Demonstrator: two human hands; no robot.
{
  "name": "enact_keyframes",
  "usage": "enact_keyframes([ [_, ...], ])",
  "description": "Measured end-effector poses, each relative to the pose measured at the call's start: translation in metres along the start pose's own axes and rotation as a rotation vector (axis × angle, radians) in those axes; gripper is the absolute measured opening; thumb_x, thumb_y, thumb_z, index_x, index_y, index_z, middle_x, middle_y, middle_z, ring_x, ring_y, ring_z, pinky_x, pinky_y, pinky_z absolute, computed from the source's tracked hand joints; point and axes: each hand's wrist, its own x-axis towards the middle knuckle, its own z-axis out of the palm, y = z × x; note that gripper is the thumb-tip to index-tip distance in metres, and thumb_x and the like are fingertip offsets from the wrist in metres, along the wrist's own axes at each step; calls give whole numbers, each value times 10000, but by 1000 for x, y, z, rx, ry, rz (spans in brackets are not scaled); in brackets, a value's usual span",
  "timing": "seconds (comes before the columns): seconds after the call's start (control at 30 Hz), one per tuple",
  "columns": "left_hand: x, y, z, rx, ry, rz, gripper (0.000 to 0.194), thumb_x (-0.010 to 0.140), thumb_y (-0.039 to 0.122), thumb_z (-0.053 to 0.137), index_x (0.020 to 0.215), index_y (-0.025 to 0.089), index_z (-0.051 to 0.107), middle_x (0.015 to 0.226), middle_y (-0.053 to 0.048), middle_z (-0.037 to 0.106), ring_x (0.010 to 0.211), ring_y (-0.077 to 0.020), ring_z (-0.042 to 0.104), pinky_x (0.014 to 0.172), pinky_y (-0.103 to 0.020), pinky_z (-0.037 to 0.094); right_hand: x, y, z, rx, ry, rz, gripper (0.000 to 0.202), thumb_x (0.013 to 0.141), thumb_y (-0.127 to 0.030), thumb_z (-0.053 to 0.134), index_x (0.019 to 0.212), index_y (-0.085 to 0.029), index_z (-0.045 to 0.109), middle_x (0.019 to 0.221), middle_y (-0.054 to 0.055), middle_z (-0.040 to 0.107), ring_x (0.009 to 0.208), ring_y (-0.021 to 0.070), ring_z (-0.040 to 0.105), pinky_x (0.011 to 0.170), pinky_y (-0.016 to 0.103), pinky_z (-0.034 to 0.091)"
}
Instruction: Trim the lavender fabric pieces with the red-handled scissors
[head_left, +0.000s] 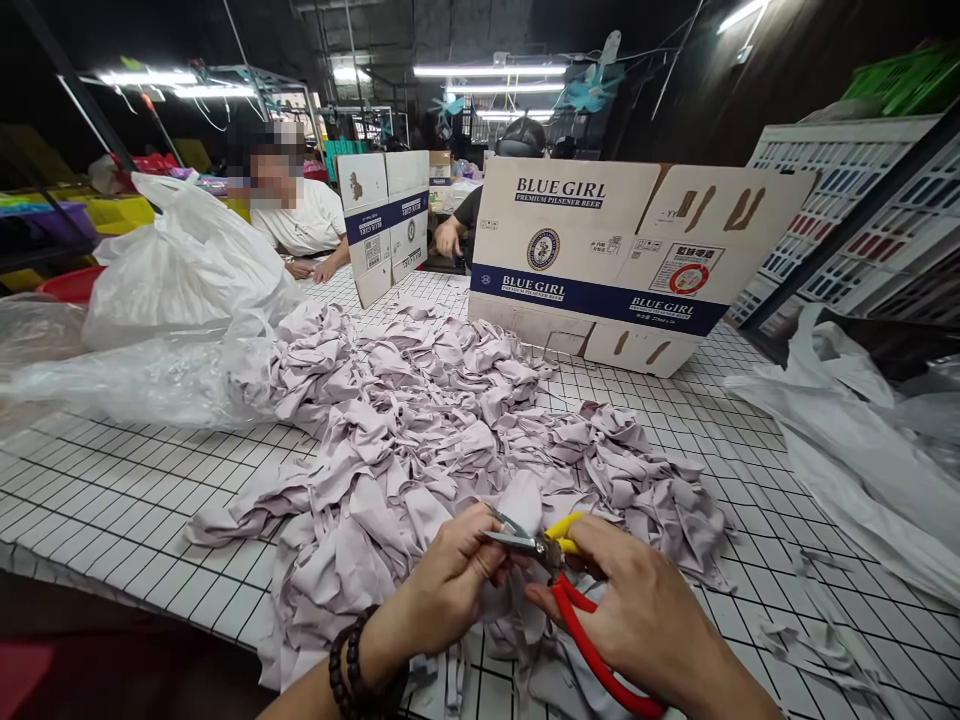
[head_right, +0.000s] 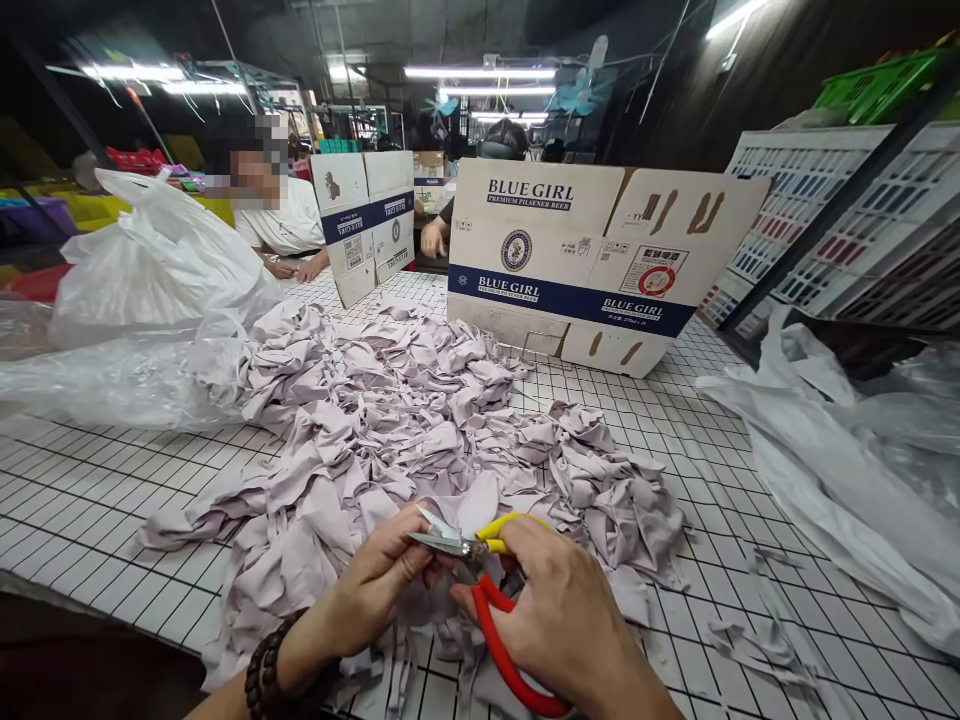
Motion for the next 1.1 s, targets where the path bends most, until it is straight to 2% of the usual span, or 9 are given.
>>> enact_keyframes([
  [0.57,-1,2,1,-143,-17,-78,389,951,430,461,796,132,657,804,-31,508,668,-114,516,627,-223,430,-4,7,9,-66,145,-62,291,752,-450,671,632,-226,527,574,-32,508,486,125,457,462,240,310],
  [0.7,-1,2,2,-196,-30,-110,394,942,448,471,792,130,647,805,-33,519,664,-114,505,618,-223,421,-3,7,12,-18,156,-103,284,769,-446,661,641,-219,550,562,-31,503,488,119,459,468,235,310],
  [0.8,-1,2,2,-226,-28,-157,407,919,484,499,789,127,644,795,-30,519,655,-114,499,608,-224,412,-2,11,11,35,180,-122,352,763,-460,663,576,-209,503,523,-37,453,472,110,417,465,243,277],
  [0.9,-1,3,2,-225,-17,-175,421,908,500,511,772,124,643,765,-18,493,638,-108,494,602,-224,395,-1,21,6,240,75,0,444,742,-464,692,515,-204,414,498,-51,390,470,99,367,455,240,260],
  [0.97,1,3,2,-240,-18,-179,418,907,499,513,769,125,640,756,-14,488,632,-106,493,597,-223,386,-1,28,5,478,-33,152,399,748,-463,700,571,-202,456,535,-57,414,484,97,382,452,228,302],
  [1.03,3,2,3,-275,-23,-180,407,906,494,519,775,127,637,737,-11,495,627,-105,491,592,-221,379,0,30,9,702,-111,249,297,720,-438,747,792,-198,586,653,-47,503,556,115,480,511,235,413],
  [1.1,5,1,5,-311,-19,-182,393,910,485,519,797,127,635,706,-7,508,621,-106,492,596,-220,379,3,26,22,863,-161,244,559,649,-394,816,1122,-213,580,805,-23,563,693,151,571,628,272,497],
])
